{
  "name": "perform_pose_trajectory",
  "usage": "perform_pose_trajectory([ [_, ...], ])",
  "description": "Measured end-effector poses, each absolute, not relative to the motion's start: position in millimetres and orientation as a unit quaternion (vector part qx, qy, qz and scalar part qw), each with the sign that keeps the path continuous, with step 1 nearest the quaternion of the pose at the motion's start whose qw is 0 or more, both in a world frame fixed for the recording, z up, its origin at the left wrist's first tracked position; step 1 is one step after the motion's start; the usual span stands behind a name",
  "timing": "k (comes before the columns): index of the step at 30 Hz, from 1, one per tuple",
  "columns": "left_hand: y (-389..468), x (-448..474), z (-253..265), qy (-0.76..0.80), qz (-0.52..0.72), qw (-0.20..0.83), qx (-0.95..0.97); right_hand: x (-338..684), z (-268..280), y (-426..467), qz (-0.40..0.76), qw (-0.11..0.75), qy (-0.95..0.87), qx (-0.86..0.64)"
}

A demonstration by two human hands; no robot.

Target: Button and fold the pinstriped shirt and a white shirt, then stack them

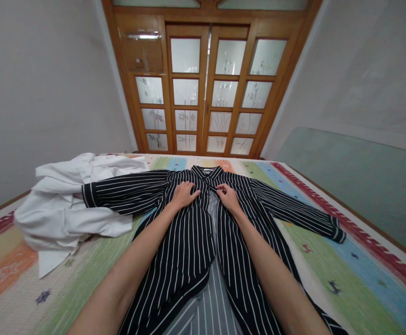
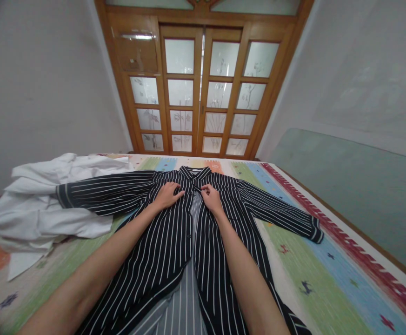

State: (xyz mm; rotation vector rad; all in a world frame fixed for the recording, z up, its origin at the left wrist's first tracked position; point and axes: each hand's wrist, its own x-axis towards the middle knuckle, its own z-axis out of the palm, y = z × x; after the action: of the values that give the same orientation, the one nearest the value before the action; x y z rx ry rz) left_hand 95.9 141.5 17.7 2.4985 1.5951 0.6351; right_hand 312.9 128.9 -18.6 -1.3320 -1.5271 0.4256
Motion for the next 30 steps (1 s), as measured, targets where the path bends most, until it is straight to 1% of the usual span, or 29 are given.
perform_pose_trajectory([
  [3, 133.4, 116.4, 24.3, 0.501, 0.236, 0.078, 0.829, 313.9, -18.6, 129.6, 0.192, 0.526, -0.623, -0.546],
  [8, 127.0, 140.4, 26.0, 0.527, 0.181, 0.095, 0.825, 315.0, -20.4, 131.9, 0.221, 0.546, -0.613, -0.527],
  [11, 130.8, 140.3, 24.6, 0.565, 0.181, 0.123, 0.795, 315.0, -21.2, 132.7, 0.23, 0.549, -0.608, -0.527],
  [16, 143.9, 127.3, 27.5, 0.58, 0.243, 0.214, 0.747, 314.2, -19.4, 132.2, 0.23, 0.537, -0.613, -0.532],
  [20, 150.2, 120.2, 31.7, 0.582, 0.262, 0.24, 0.732, 313.6, -16.8, 130.7, 0.225, 0.523, -0.615, -0.546],
  [25, 153.2, 119.9, 33.4, 0.577, 0.299, 0.314, 0.692, 312.8, -15.9, 129.7, 0.221, 0.518, -0.617, -0.55],
  [30, 155.5, 125.0, 39.1, 0.559, 0.341, 0.339, 0.676, 312.7, -17.2, 129.8, 0.205, 0.512, -0.629, -0.548],
])
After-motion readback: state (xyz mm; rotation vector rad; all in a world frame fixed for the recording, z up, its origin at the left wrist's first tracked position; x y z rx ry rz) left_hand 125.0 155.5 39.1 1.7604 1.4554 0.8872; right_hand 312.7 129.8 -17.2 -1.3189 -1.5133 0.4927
